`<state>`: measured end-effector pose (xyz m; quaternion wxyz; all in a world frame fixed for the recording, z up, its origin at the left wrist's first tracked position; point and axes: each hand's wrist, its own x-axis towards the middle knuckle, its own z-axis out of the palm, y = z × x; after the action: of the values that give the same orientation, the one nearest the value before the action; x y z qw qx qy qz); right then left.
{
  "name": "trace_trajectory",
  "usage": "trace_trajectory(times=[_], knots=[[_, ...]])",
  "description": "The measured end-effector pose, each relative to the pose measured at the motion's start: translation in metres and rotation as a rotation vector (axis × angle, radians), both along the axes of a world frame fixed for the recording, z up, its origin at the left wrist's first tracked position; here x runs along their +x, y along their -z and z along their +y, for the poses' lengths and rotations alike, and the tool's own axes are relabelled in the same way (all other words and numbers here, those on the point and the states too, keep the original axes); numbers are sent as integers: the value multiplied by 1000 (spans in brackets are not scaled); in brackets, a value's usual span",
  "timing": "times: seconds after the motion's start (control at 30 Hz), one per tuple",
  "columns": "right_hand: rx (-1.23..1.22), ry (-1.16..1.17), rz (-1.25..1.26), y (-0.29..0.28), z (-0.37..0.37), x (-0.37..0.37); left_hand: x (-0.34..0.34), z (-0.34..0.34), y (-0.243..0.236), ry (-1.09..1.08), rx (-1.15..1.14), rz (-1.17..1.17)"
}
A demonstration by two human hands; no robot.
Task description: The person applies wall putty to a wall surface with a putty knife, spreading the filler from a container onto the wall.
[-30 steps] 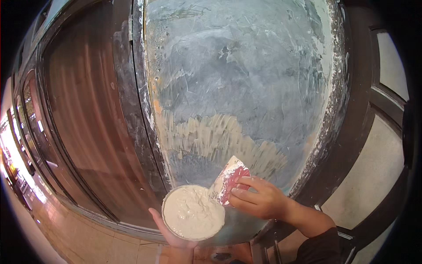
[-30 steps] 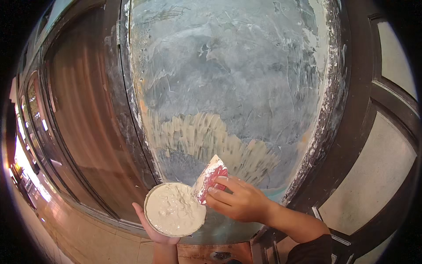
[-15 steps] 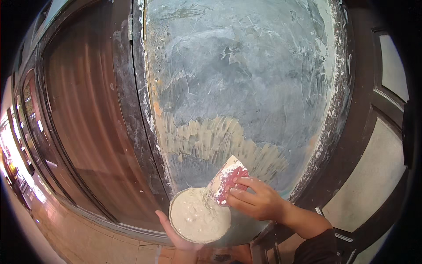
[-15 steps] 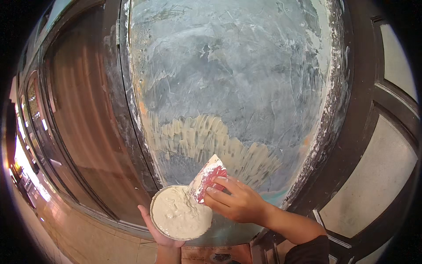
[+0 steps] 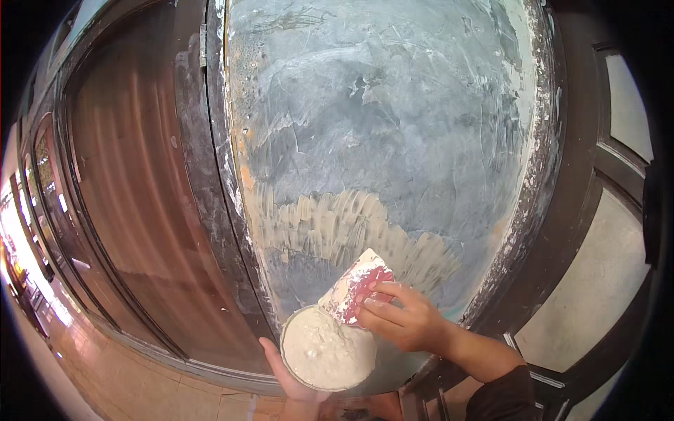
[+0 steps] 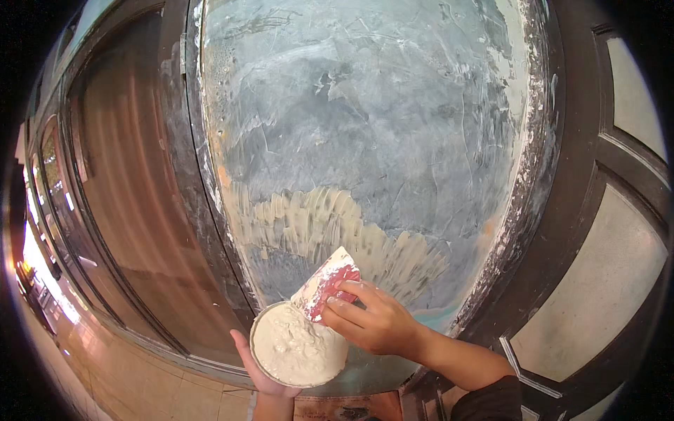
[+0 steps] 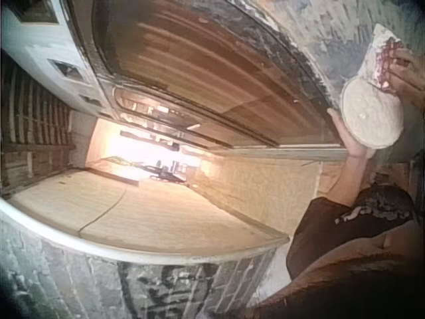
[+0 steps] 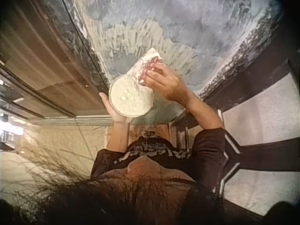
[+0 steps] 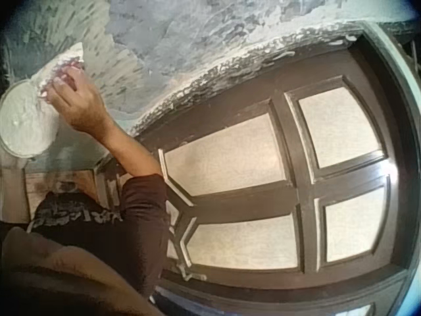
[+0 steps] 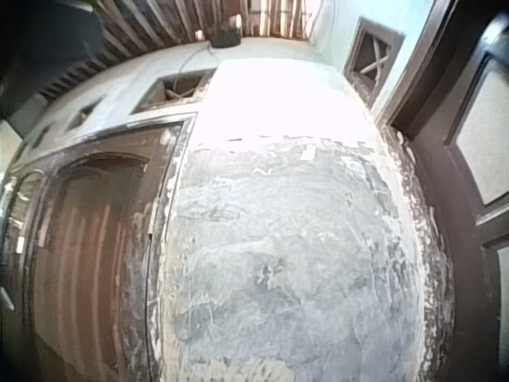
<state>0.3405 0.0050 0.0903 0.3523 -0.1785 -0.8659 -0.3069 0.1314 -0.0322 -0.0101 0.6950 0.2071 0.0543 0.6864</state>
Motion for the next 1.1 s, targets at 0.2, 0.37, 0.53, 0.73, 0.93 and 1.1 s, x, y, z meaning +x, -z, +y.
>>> trace_trajectory(times=[0.2, 0.37, 0.53, 0.73, 0.93, 1.1], knots=[[2, -27, 64, 0, 7, 1, 6, -2, 2, 61, -34, 13], [42, 49, 137, -24, 14, 20, -5, -3, 9, 28, -68, 22], [-136, 133, 678, -44, 41, 61, -14, -2, 11, -9, -60, -66], [-268, 162, 835, -52, 66, 84, -22, 1, 14, -93, -51, -46], [-326, 188, 798, -55, 80, 81, -24, -3, 10, -64, -61, -46], [-340, 201, 848, -64, 82, 84, -25, -4, 12, -58, -50, -64]])
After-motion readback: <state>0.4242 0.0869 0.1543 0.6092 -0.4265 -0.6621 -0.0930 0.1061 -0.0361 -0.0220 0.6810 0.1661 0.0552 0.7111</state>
